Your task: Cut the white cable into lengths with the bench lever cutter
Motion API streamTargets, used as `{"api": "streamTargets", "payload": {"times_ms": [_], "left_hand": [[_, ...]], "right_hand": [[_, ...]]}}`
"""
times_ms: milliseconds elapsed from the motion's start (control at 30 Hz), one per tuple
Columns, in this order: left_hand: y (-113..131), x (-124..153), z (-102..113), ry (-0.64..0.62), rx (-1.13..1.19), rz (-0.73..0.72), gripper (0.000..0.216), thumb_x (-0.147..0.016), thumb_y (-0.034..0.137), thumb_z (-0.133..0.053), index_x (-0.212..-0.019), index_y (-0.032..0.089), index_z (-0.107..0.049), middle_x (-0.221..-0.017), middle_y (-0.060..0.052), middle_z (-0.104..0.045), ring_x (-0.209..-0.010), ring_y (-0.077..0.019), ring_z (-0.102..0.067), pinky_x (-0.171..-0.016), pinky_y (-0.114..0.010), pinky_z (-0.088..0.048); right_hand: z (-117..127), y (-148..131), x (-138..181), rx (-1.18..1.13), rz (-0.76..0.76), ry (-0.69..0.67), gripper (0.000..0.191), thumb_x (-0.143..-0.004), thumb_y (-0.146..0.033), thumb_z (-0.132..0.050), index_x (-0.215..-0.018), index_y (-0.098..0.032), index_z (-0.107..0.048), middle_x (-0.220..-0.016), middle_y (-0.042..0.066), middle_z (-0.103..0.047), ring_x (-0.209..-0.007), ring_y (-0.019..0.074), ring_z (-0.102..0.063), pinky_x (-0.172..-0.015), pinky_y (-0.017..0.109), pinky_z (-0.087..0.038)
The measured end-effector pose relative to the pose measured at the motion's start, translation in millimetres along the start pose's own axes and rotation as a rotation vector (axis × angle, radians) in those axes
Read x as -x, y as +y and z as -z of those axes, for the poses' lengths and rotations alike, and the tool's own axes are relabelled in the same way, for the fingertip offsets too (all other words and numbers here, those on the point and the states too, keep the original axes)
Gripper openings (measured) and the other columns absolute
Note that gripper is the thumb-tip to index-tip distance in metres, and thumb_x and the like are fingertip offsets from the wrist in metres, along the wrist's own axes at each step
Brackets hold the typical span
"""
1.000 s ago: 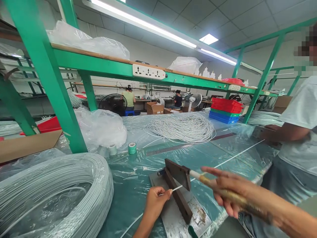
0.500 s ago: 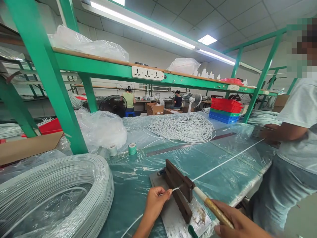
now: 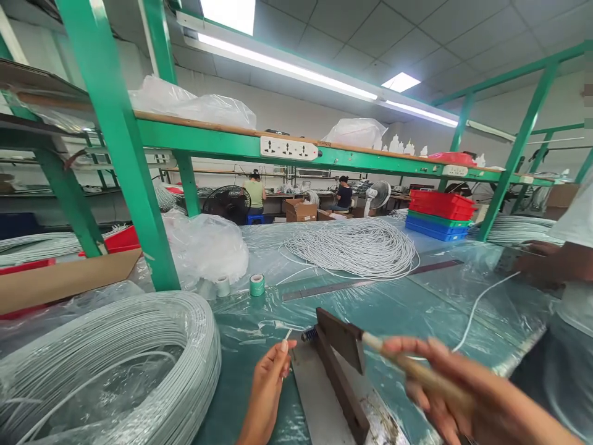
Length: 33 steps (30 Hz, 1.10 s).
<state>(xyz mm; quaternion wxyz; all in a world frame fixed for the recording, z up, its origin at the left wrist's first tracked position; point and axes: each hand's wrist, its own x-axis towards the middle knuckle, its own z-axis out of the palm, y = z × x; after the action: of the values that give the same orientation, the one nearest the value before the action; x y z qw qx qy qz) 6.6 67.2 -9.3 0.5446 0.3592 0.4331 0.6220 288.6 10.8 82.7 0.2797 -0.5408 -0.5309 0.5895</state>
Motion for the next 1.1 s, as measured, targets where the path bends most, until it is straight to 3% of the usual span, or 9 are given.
{"api": "streamTargets", "payload": {"times_ms": [100,233,433,600,733,833,967,1033,1100], "left_hand": [[-5,-1,2,0.028,-0.055,-0.019,0.065,-0.052,0.073,-0.066,-0.075,0.012,-0.070,-0.051,0.005,-0.035,-0.054,-0.0087,-0.030,-0.054,-0.022,-0.025],[-17,-2,3,-0.020,-0.117,-0.033,0.068,-0.058,0.079,-0.054,-0.063,0.012,-0.065,-0.045,0.006,-0.028,-0.046,-0.0071,-0.025,-0.048,-0.022,-0.021],[-23,-3,4,-0.048,-0.115,-0.019,0.075,-0.058,0.086,-0.044,-0.057,0.012,-0.060,-0.041,0.006,-0.027,-0.042,-0.0061,-0.024,-0.046,-0.022,-0.019],[-16,-3,5,0.019,-0.068,0.025,0.071,-0.053,0.084,-0.051,-0.053,0.013,-0.058,-0.039,0.006,-0.027,-0.040,-0.0057,-0.024,-0.045,-0.022,-0.021],[-10,-7,4,0.092,0.011,0.029,0.071,-0.047,0.084,-0.055,-0.049,0.014,-0.056,-0.035,0.007,-0.028,-0.038,-0.0040,-0.023,-0.043,-0.021,-0.019],[4,-8,4,0.157,0.149,0.048,0.068,-0.041,0.081,-0.062,-0.049,0.014,-0.054,-0.033,0.008,-0.027,-0.036,-0.0025,-0.022,-0.040,-0.018,-0.017],[44,1,0,0.211,0.409,-0.007,0.057,-0.041,0.067,-0.076,-0.052,0.015,-0.052,-0.035,0.009,-0.029,-0.036,-0.0019,-0.024,-0.039,-0.016,-0.024],[65,11,-8,0.172,0.536,-0.013,0.052,-0.043,0.057,-0.080,-0.052,0.016,-0.050,-0.037,0.009,-0.029,-0.037,-0.0024,-0.024,-0.037,-0.016,-0.026],[82,20,-18,0.113,0.631,-0.012,0.046,-0.049,0.049,-0.081,-0.052,0.017,-0.049,-0.037,0.009,-0.028,-0.037,-0.0030,-0.024,-0.036,-0.016,-0.027]], "right_hand": [[-13,-80,-20,-0.351,0.190,-0.002,0.074,-0.074,-0.079,-0.022,-0.103,-0.022,-0.060,-0.094,0.018,-0.064,-0.081,0.0236,-0.065,-0.075,0.034,-0.052],[-31,-145,-91,-0.422,0.348,-0.101,0.079,-0.079,-0.076,-0.020,-0.123,-0.016,-0.044,-0.101,0.018,-0.065,-0.096,0.0268,-0.064,-0.091,0.041,-0.045],[-49,-171,-207,-0.332,0.337,-0.080,0.067,-0.087,-0.066,-0.023,-0.129,-0.015,-0.035,-0.103,0.016,-0.065,-0.092,0.0197,-0.065,-0.074,0.028,-0.050],[-66,-168,-250,-0.262,0.295,-0.016,0.069,-0.090,-0.061,-0.027,-0.138,-0.012,-0.018,-0.105,0.016,-0.065,-0.089,0.0172,-0.065,-0.071,0.026,-0.051],[-76,-161,-245,-0.173,0.389,0.127,0.053,-0.092,-0.036,-0.042,-0.137,-0.014,-0.024,-0.077,0.005,-0.066,-0.060,0.0098,-0.060,-0.056,0.016,-0.045],[-79,-146,-206,-0.072,0.510,0.151,0.044,-0.087,-0.021,-0.048,-0.130,-0.019,-0.037,-0.060,-0.006,-0.059,-0.046,0.0032,-0.048,-0.050,0.009,-0.037],[-88,-99,-132,0.151,0.450,-0.259,0.021,-0.082,-0.025,-0.051,-0.086,-0.011,-0.065,-0.055,-0.001,-0.059,-0.046,0.0070,-0.051,-0.047,0.014,-0.040],[-103,-63,-109,0.247,0.342,-0.526,0.028,-0.080,-0.032,-0.054,-0.097,-0.012,-0.064,-0.058,-0.001,-0.059,-0.047,0.0082,-0.052,-0.046,0.016,-0.042],[-125,-24,-103,0.257,0.300,-0.618,0.042,-0.074,-0.036,-0.061,-0.112,-0.017,-0.058,-0.063,-0.003,-0.057,-0.047,0.0065,-0.049,-0.044,0.014,-0.038]]}}
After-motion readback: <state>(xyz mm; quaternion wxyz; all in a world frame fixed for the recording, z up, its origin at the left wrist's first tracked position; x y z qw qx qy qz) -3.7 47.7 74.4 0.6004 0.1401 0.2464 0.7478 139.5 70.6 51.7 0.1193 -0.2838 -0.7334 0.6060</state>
